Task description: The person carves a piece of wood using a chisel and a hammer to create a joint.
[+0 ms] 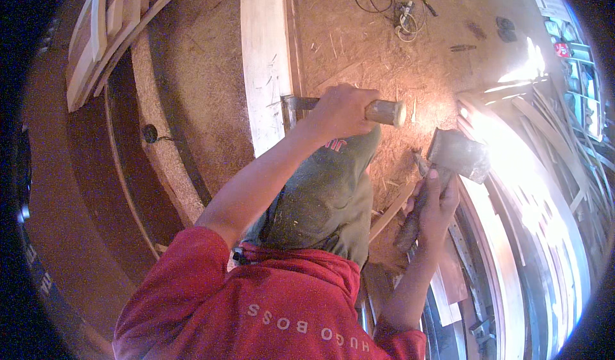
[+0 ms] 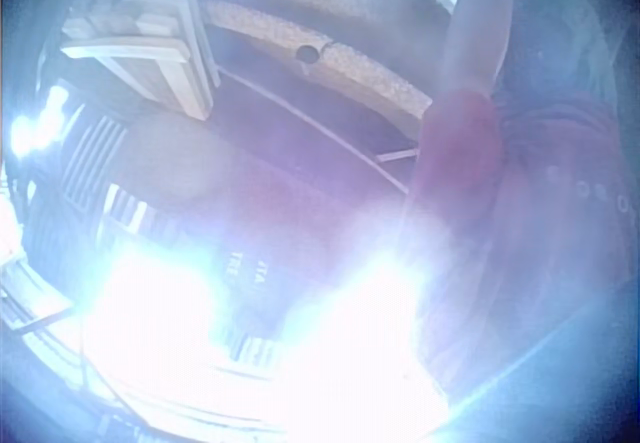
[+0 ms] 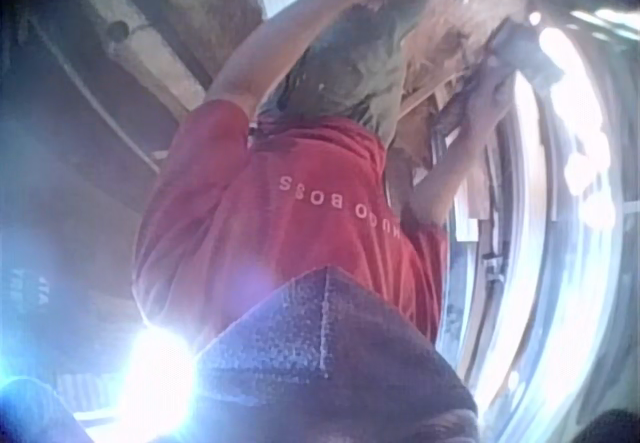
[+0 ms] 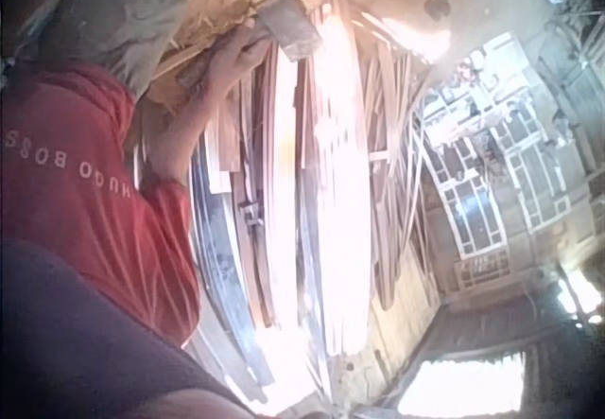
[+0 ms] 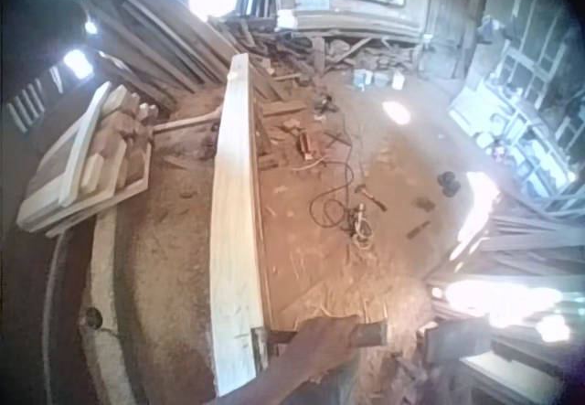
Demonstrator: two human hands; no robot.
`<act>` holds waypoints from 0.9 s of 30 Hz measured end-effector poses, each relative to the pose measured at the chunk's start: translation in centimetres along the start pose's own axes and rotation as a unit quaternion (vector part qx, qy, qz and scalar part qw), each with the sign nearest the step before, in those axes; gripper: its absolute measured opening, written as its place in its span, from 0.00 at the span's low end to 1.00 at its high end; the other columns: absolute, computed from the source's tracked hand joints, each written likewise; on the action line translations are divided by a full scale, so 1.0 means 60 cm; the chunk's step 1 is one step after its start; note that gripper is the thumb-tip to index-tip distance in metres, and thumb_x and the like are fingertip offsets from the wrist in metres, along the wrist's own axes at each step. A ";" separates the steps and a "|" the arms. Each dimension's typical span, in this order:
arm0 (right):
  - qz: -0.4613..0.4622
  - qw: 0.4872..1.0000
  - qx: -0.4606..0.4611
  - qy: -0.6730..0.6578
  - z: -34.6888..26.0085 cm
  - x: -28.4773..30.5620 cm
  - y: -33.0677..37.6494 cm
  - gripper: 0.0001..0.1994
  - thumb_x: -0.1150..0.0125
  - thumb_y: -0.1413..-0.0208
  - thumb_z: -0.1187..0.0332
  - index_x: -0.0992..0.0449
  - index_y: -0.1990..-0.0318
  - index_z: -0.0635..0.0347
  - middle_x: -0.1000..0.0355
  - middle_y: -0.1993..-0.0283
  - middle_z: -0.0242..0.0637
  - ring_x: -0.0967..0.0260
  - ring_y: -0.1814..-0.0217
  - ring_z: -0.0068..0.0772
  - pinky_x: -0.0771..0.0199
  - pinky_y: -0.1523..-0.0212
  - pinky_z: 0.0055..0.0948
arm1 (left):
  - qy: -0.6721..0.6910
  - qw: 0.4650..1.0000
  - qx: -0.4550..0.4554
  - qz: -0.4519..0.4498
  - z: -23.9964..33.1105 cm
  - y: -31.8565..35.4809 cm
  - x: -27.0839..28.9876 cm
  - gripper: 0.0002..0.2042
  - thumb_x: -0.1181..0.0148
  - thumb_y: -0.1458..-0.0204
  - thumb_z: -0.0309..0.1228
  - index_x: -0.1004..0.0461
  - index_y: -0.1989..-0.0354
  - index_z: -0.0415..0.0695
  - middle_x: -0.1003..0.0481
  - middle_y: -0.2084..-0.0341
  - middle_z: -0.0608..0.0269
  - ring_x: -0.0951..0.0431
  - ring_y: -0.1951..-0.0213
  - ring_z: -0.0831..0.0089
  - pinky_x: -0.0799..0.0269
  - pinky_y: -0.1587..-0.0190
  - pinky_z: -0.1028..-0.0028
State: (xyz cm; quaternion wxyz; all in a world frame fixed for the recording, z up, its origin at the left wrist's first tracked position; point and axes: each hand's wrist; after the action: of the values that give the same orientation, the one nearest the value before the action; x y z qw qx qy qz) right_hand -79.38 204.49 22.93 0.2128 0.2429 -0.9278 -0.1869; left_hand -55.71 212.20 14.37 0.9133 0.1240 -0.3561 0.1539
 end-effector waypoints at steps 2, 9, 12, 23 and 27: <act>-0.004 1.000 0.003 0.003 -0.007 -0.002 0.004 0.10 0.48 0.30 0.63 0.31 0.57 0.61 0.34 0.77 0.31 0.37 0.84 0.20 0.36 0.83 0.22 | 0.004 1.000 -0.003 -0.017 0.000 0.000 0.000 0.19 0.33 0.62 0.36 0.21 0.58 0.49 0.19 0.71 0.50 0.18 0.65 0.49 0.22 0.59 0.54; 0.002 1.000 0.010 -0.019 -0.015 0.010 0.011 0.10 0.48 0.31 0.63 0.32 0.58 0.61 0.35 0.77 0.32 0.37 0.85 0.21 0.37 0.84 0.22 | 0.014 0.999 0.020 0.042 0.006 0.000 0.014 0.17 0.33 0.59 0.38 0.21 0.59 0.49 0.19 0.71 0.50 0.18 0.64 0.49 0.23 0.58 0.53; 0.024 0.998 -0.021 -0.052 -0.015 0.015 0.024 0.09 0.48 0.31 0.63 0.32 0.58 0.61 0.35 0.77 0.32 0.37 0.85 0.22 0.37 0.85 0.22 | -0.145 0.984 0.082 0.055 0.014 0.006 0.064 0.14 0.34 0.56 0.35 0.21 0.60 0.48 0.19 0.70 0.54 0.17 0.63 0.52 0.22 0.58 0.54; 0.021 0.995 -0.033 -0.092 0.049 0.033 0.048 0.09 0.47 0.31 0.63 0.33 0.55 0.60 0.33 0.76 0.32 0.36 0.85 0.23 0.35 0.86 0.23 | 0.311 0.874 0.083 0.363 -0.105 0.108 0.216 0.11 0.41 0.45 0.23 0.27 0.53 0.38 0.29 0.76 0.69 0.30 0.76 0.81 0.35 0.74 0.77; 0.028 0.994 -0.026 -0.104 0.028 0.020 0.077 0.09 0.47 0.32 0.64 0.33 0.55 0.60 0.34 0.77 0.32 0.35 0.85 0.24 0.34 0.86 0.23 | 0.438 0.832 -0.007 0.340 -0.076 0.081 0.185 0.10 0.42 0.42 0.24 0.32 0.53 0.40 0.30 0.75 0.68 0.32 0.77 0.82 0.36 0.76 0.77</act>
State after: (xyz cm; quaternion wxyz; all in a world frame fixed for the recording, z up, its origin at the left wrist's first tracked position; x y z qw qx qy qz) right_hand -82.88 208.02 23.96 0.1267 0.1905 -0.9461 -0.2293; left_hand -46.97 220.37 19.34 0.8646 -0.0911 0.0609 0.4903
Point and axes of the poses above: each hand's wrist, its own y-axis away from the middle knuckle, its own x-axis out of the back of the hand, z = x × y
